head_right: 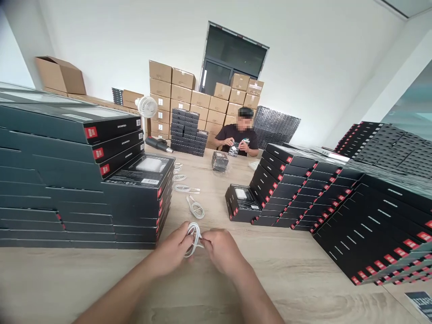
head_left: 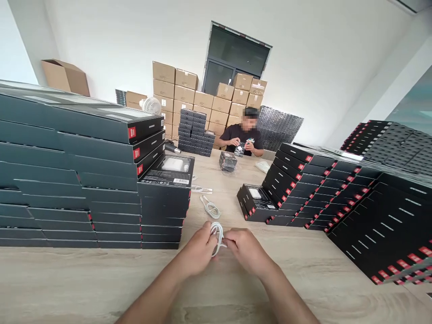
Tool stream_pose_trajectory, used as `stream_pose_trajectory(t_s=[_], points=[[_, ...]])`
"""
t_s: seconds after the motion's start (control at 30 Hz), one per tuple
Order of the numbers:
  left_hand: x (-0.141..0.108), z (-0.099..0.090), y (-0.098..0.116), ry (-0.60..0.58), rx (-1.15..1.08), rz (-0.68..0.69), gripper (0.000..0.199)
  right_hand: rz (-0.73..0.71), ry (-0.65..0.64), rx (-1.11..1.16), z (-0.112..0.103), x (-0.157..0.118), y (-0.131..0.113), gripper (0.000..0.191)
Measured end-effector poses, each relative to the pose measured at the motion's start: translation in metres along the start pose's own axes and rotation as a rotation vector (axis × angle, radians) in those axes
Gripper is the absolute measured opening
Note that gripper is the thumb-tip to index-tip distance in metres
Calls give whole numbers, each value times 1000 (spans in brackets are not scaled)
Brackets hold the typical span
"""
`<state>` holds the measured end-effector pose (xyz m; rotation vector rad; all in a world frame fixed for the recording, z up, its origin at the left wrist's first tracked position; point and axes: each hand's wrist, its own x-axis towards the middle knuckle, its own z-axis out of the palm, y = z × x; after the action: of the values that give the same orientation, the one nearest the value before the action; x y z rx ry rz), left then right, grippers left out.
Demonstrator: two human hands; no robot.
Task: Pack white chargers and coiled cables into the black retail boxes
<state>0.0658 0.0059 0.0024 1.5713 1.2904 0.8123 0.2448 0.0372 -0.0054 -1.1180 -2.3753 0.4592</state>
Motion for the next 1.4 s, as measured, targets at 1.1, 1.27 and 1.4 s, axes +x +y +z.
stream_pose_trajectory(t_s=[1.1, 1.27, 1.4], points=[[-5, 11, -1, -84, -16, 164, 31, 280, 381, 3, -27, -16, 41, 29], [-2, 11, -6, -41, -36, 179, 22, 178, 475, -579, -62, -2, 70, 55], [1, 10, -9, 22, -53, 171, 27, 103, 314, -706, -74, 9, 72, 58]])
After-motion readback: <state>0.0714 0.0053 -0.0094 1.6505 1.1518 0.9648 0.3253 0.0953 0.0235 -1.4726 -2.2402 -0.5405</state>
